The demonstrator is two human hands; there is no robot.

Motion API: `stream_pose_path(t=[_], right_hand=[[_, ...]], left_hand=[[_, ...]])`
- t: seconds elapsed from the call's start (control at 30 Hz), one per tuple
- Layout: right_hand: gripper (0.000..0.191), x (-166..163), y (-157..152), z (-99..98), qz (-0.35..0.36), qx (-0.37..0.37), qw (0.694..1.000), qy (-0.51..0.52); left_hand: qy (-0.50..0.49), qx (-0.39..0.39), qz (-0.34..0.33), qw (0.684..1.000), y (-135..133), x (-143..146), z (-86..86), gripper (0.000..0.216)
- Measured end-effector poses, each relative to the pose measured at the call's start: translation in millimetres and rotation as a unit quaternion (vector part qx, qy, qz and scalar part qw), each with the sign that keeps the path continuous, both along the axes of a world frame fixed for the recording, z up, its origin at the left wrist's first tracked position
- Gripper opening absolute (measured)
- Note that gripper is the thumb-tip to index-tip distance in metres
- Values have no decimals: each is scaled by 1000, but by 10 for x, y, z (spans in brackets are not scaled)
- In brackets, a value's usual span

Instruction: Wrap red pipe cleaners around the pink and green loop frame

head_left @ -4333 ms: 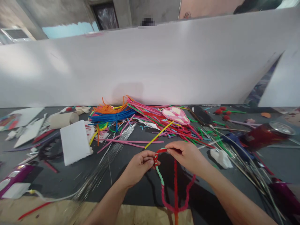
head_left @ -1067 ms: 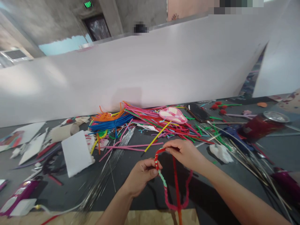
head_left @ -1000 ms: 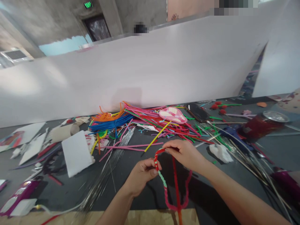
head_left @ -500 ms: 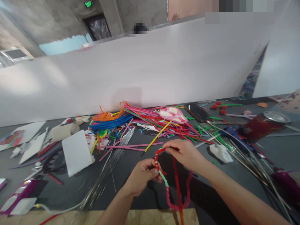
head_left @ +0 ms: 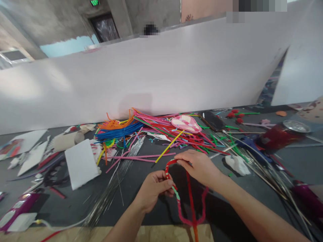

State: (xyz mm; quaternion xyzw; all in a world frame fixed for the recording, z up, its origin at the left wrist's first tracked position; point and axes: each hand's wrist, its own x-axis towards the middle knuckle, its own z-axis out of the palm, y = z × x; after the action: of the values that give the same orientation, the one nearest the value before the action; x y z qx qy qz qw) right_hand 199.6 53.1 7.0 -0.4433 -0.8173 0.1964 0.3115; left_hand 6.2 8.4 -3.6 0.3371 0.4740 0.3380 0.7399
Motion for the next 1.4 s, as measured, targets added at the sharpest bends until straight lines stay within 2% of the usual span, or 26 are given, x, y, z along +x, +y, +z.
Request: stream_pose_path(t=[0.1,0.17,0.2,0.27,0.37,0.47,0.6,0.67,0.8,0.9,0.97,1.07,1.17,1.4], right_hand=[[25,23,-75,115,-21,67,997,-9],[22,25,-185,199,-42,80,996,-5],[20,15,-255,225,-45,59,997,-3],[19,-29,-408,223,-29,-27,999,-18],[16,-136,-598,105,-14,-136,988,-67],[19,-225,-691,-51,-23,-159,983,-90],[20,-253,-717,-192,-35,-133,989,-60],[20,-246,-717,-240,-41,-95,994,-37],[22,-249,-731,-301,-62,49,997,-23],[19,-269,-764,-303,-56,162,983,-65],[16,-282,-790,-297,-35,201,974,-100],[16,-294,-815,-290,-10,219,967,-130],[17,-294,-808,-278,-15,219,967,-126],[21,-272,-727,-272,-21,113,991,-67]], left_hand=[[31,16,5,999,17,4,-16,28],[44,23,11,999,31,1,-31,29],[46,24,16,999,38,0,-38,30],[46,23,21,998,44,-3,-51,31],[39,30,14,999,33,-2,-66,31],[25,40,8,999,15,2,-74,31],[16,33,12,999,11,3,-81,33],[19,25,11,999,18,0,-87,33],[24,10,8,1000,24,-3,-114,33],[19,-3,5,1000,12,2,-137,34],[17,-10,6,1000,4,10,-149,34],[24,-19,9,999,3,23,-153,35],[33,-24,14,999,12,30,-136,37],[37,-5,6,999,18,33,-122,37]])
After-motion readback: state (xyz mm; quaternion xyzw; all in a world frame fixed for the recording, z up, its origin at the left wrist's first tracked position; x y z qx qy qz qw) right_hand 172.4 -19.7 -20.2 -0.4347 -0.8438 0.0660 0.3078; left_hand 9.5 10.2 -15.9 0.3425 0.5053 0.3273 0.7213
